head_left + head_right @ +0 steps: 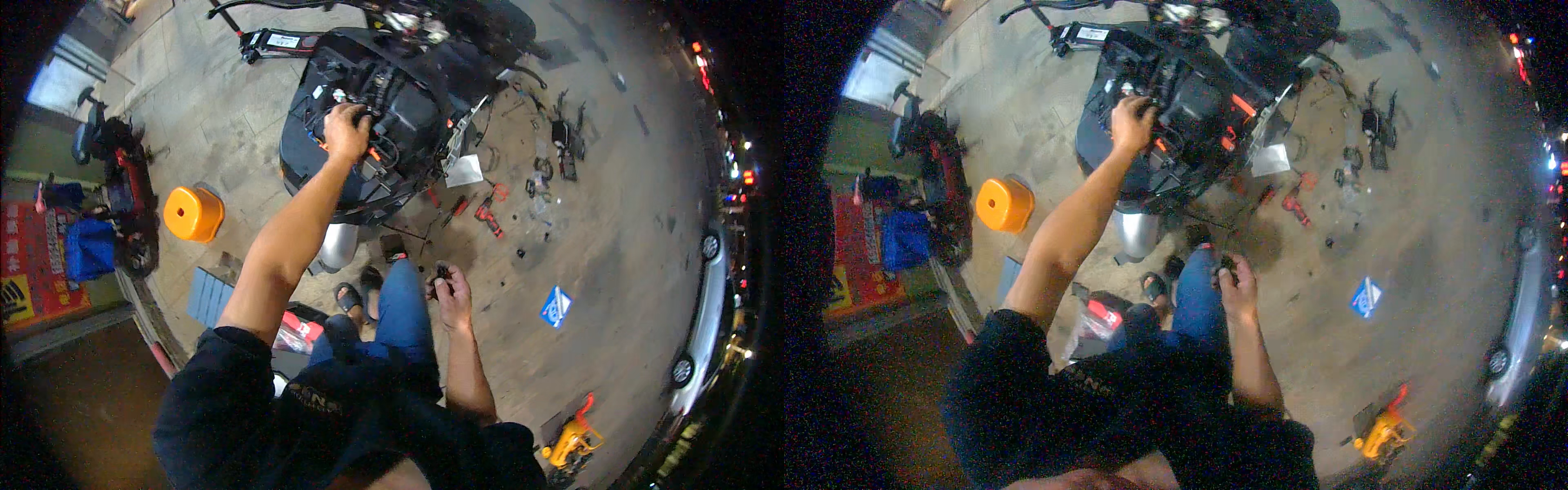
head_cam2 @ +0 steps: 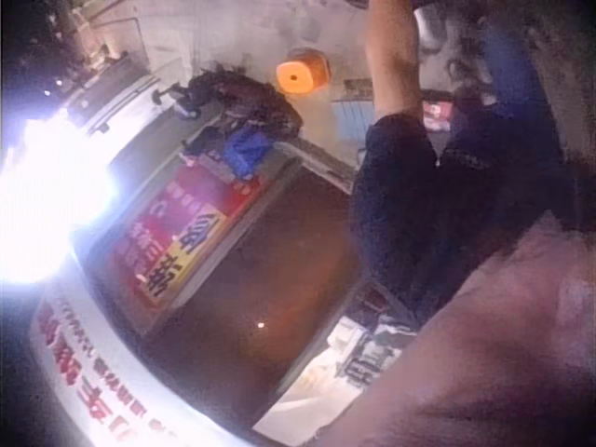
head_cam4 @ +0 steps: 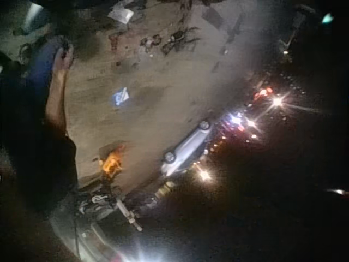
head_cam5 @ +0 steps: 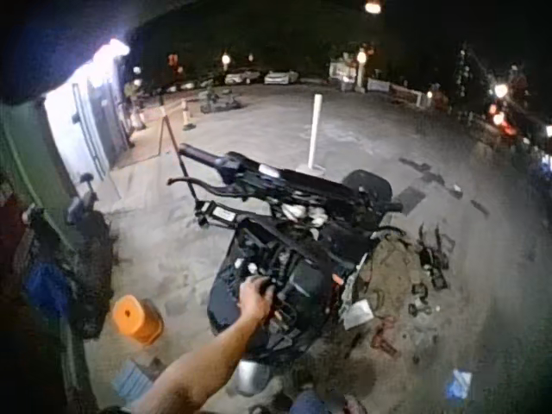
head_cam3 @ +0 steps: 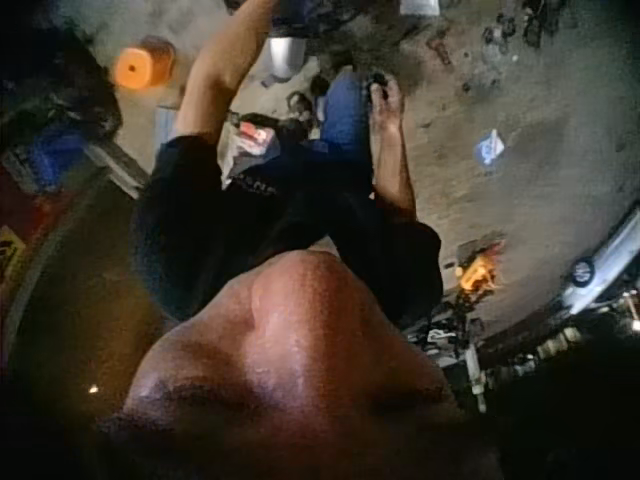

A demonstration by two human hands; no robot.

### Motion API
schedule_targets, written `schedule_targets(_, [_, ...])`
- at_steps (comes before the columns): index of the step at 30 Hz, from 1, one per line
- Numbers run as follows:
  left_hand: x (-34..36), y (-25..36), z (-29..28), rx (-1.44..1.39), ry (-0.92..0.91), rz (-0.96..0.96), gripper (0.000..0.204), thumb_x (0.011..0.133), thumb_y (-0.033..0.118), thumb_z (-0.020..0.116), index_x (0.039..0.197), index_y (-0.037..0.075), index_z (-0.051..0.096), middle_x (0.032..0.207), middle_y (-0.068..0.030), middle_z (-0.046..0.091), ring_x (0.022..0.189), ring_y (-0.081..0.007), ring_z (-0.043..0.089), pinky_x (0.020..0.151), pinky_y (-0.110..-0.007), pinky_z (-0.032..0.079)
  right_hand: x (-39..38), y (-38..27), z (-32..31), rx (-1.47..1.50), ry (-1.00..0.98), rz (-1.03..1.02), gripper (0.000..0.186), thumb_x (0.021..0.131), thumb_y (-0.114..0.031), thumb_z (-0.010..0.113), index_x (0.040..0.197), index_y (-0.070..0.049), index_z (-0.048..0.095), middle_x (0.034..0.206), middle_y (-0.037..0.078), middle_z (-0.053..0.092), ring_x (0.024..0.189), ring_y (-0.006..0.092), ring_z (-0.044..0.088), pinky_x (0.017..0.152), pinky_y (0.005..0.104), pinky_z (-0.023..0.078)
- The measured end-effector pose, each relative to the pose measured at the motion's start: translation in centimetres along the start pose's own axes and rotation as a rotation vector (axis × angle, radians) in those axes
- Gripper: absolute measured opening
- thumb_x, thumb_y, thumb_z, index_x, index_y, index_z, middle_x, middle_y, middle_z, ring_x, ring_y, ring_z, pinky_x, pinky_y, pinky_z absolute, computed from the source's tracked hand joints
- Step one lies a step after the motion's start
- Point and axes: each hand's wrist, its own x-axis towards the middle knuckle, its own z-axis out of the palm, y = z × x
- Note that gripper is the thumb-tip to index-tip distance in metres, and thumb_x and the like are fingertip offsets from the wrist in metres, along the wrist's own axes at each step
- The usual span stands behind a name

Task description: The person works on the exposed wiring and internal components of a scooter, using a flashlight to illuminate the area. They connect and adjust wires and connectors, then use a screwdriver to tighten screws on a small component.

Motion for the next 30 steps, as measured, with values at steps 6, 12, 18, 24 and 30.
schedule_targets(6, [-0.7,1.3,0.1,-0.033,0.040,-0.061,0.029,0.078,0.028,0.075,0.104,0.016,0.073,0.112,-0.0093,0.063,0.107,-0.0336,0.054,0.092,-0.045,0.045,5.8,-6.5,6.8,-0.103,-0.073,-0.243,0.021,0.096,-0.005,0.051,0.116,-0.002,0.056,0.090,0.004,0.062,0.077,0.0105,0.058,0.069,0.0260,0.050])
schedule_targets(12, [-0.6,1.9,0.0,-0.098,0.069,-0.101,0.024,0.079,0.026,0.075,0.101,0.017,0.071,0.105,-0.0058,0.062,0.101,-0.0311,0.052,0.085,-0.045,0.044,16.3,-13.0,11.2,-0.554,-0.021,-0.573,0.016,0.093,-0.005,0.058,0.109,-0.002,0.061,0.091,0.003,0.066,0.074,0.0083,0.060,0.068,0.0237,0.051])
schedule_targets(18, [-0.7,2.0,0.0,-0.148,0.104,-0.100,0.024,0.076,0.022,0.075,0.098,0.015,0.072,0.104,-0.0043,0.061,0.102,-0.0292,0.051,0.085,-0.043,0.042,25.6,-15.7,14.4,-0.493,-0.139,-0.595,0.022,0.093,0.001,0.058,0.115,0.001,0.057,0.097,0.005,0.069,0.079,0.0085,0.063,0.071,0.0208,0.051])
schedule_targets(24, [-0.5,2.0,-0.3,-0.100,0.165,-0.035,0.020,0.073,0.020,0.075,0.093,0.015,0.071,0.094,-0.0015,0.062,0.094,-0.0267,0.052,0.075,-0.042,0.040,26.9,-15.6,15.4,-0.639,-0.160,-0.580,0.026,0.090,-0.002,0.063,0.115,0.001,0.060,0.101,0.010,0.071,0.089,0.0134,0.067,0.078,0.0253,0.052])
schedule_targets(30, [-0.3,2.0,-0.6,-0.127,0.133,-0.018,0.021,0.074,0.019,0.074,0.093,0.014,0.070,0.089,-0.0007,0.064,0.092,-0.0260,0.054,0.075,-0.042,0.039,26.5,-15.9,15.2,-0.790,-0.087,-0.507,0.023,0.088,-0.007,0.066,0.111,-0.004,0.066,0.091,0.010,0.072,0.081,0.0115,0.066,0.074,0.0264,0.052])
